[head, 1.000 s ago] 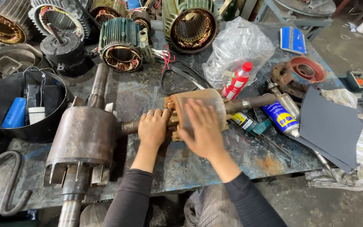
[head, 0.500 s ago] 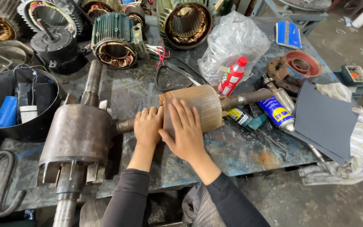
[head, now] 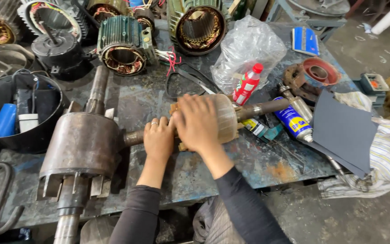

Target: The person sands the surface of a cylindrical motor rotor using a piece of sandpaper. They rotate the rotor with one hand while rubbing the sandpaper against the surface with the other hand to smooth it.

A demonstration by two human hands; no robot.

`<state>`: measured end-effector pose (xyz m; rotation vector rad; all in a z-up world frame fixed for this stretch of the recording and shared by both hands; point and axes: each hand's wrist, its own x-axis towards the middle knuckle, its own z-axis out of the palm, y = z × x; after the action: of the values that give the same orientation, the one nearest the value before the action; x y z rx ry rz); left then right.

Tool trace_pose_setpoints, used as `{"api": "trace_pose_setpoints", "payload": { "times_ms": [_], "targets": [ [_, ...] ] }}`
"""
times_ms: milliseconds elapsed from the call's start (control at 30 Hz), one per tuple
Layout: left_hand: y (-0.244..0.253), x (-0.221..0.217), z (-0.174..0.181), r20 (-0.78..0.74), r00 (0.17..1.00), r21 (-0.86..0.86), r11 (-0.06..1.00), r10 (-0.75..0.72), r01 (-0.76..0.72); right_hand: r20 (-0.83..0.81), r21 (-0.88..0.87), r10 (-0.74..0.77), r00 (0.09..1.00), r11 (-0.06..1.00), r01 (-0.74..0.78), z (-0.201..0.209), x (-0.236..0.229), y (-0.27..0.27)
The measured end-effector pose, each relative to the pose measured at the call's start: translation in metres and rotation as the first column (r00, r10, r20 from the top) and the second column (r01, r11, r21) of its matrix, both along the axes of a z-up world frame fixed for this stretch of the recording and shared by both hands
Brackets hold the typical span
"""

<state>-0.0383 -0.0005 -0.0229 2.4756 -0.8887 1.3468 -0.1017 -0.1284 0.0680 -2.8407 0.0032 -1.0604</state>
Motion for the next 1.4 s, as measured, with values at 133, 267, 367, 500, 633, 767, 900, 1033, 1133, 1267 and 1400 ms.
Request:
{"api": "trace_pose_setpoints", "payload": {
  "times_ms": [133, 267, 367, 500, 633, 767, 900, 1033, 1133, 1267, 1400],
  "targets": [
    [0.001, 0.001, -0.005, 0.015, 0.999, 0.013, 1.0, -0.029, 0.029, -0.001, 0.041, 0.123, 0.992, 0.992, -0.123, -0.018, -0.058, 0.001],
    [0.0, -0.006, -0.011, 0.034, 0.999, 0.003, 1.0, 0.006, -0.006, -0.051, 0.127, 0.064, 0.997, 0.99, -0.057, -0.031, -0.062, -0.055],
    [-0.002, -0.007, -0.01, 0.042, 0.999, -0.01, 1.0, 0.019, -0.019, -0.073, 0.077, -0.068, 0.995, 0.994, 0.073, -0.029, -0.018, -0.094],
    [-0.004, -0.002, -0.015, 0.048, 0.998, -0.013, 0.999, 0.03, -0.03, -0.447, 0.068, -0.126, 0.885, 0.982, 0.175, 0.012, 0.026, -0.057],
    [0.0, 0.012, -0.04, -0.042, 0.999, 0.017, 1.0, 0.021, -0.02, -0.076, 0.04, 0.033, 0.997, 0.999, -0.03, 0.001, -0.001, 0.014],
    [0.006, -0.011, -0.002, -0.094, 0.996, 0.048, 0.999, 0.0, 0.004, -0.002, 0.029, 0.133, 0.991, 0.991, -0.133, -0.009, -0.062, 0.011],
    [0.007, -0.029, 0.01, -0.077, 0.997, 0.031, 0.999, 0.014, -0.012, 0.032, 0.018, 0.012, 0.999, 1.0, -0.013, -0.011, -0.058, -0.059],
    [-0.003, -0.034, -0.006, -0.051, 0.996, -0.02, 0.997, 0.071, -0.072, -0.209, 0.01, -0.089, 0.974, 0.996, 0.093, -0.003, -0.001, -0.104],
    [-0.002, -0.039, 0.003, -0.041, 0.992, 0.029, 0.992, 0.12, -0.119, -0.672, 0.008, -0.201, 0.713, 0.961, 0.278, 0.024, 0.037, -0.072],
    [0.002, -0.046, -0.001, -0.075, 0.994, 0.025, 0.996, 0.084, -0.083, -0.53, 0.043, -0.025, 0.847, 0.998, 0.056, 0.02, 0.013, -0.007],
    [0.021, -0.078, 0.024, -0.3, 0.952, 0.165, 0.986, 0.059, -0.009, -0.038, 0.068, 0.231, 0.972, 0.971, -0.228, 0.024, -0.075, 0.011]
  ]
}}
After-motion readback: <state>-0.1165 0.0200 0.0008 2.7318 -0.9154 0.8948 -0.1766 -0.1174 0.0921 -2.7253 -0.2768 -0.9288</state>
